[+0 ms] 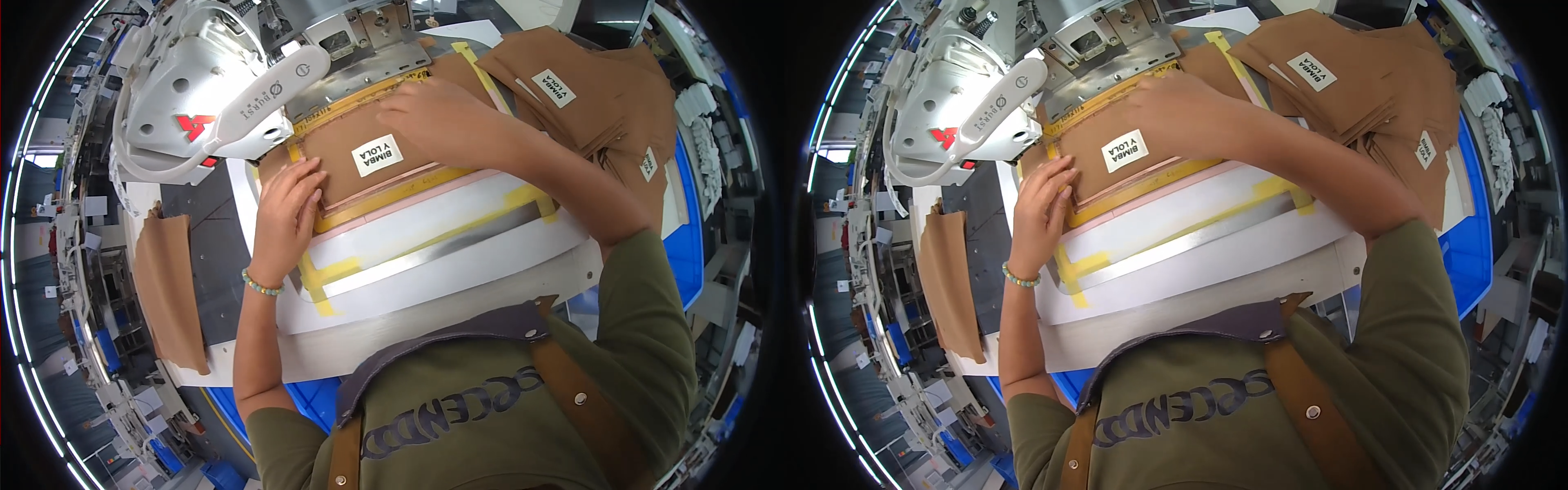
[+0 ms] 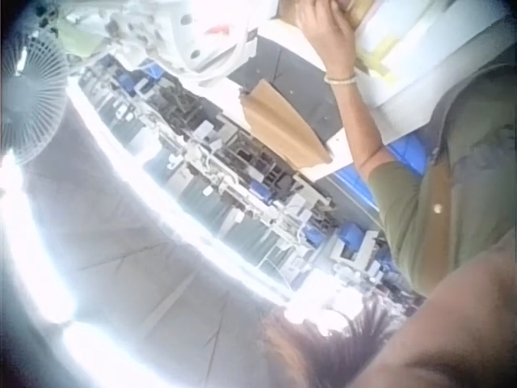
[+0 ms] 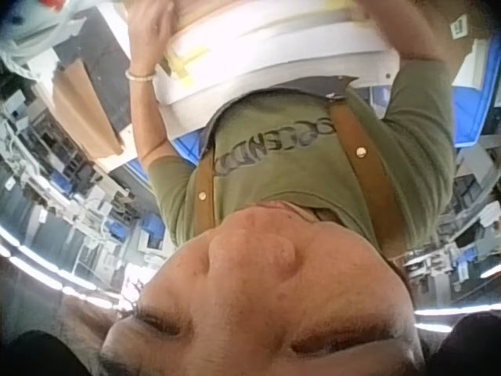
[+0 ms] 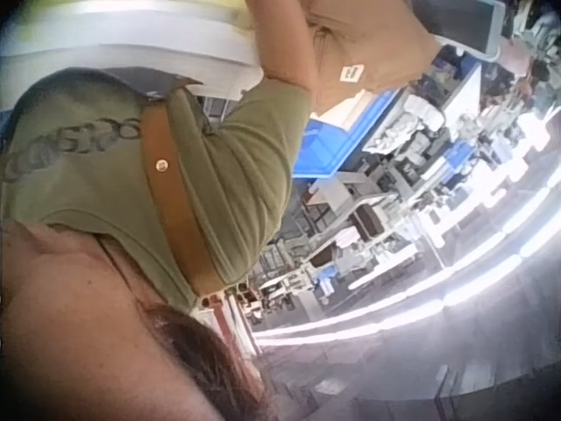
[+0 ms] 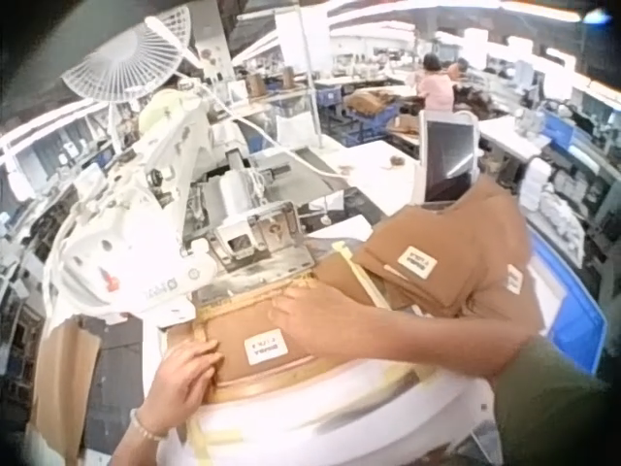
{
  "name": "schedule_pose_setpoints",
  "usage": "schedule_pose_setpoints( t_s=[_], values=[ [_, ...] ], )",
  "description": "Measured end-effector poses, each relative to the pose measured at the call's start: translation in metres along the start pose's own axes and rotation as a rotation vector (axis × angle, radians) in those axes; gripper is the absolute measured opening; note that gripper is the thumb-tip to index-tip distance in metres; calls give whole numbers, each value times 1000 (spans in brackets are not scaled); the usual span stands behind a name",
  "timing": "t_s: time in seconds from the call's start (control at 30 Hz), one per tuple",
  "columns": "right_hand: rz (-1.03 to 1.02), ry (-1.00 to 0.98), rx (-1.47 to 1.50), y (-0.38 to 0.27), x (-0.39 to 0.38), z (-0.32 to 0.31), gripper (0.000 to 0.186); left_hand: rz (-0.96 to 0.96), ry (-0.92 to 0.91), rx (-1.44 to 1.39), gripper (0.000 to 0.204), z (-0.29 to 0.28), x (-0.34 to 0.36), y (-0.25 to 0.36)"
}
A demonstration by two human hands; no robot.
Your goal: Sewing brand labels onto leather workshop materials using a specialized sewing machine.
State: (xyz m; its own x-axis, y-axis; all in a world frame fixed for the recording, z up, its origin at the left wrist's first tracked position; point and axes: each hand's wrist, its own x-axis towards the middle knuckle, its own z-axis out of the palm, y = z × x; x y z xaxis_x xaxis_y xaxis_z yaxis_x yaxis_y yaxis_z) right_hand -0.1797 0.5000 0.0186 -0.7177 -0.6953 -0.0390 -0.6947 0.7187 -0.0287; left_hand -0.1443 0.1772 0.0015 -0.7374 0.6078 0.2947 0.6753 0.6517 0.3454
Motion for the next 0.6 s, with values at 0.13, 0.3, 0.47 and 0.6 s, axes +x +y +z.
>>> schedule_pose_setpoints(
  t_s=[0.13,0.3,0.47,0.6],
  values=[
    [156,208,-82,20,-38,45,46,30,-86,43,40,12,9,-3],
    [63,388,-100,17,-36,53,48,59,-108,103,49,21,16,-2],
    [85,321,-93,12,-31,45,43,58,-116,105,50,22,13,-4],
    [101,280,-129,15,-29,39,38,64,-112,84,48,20,12,-4]
  ],
)
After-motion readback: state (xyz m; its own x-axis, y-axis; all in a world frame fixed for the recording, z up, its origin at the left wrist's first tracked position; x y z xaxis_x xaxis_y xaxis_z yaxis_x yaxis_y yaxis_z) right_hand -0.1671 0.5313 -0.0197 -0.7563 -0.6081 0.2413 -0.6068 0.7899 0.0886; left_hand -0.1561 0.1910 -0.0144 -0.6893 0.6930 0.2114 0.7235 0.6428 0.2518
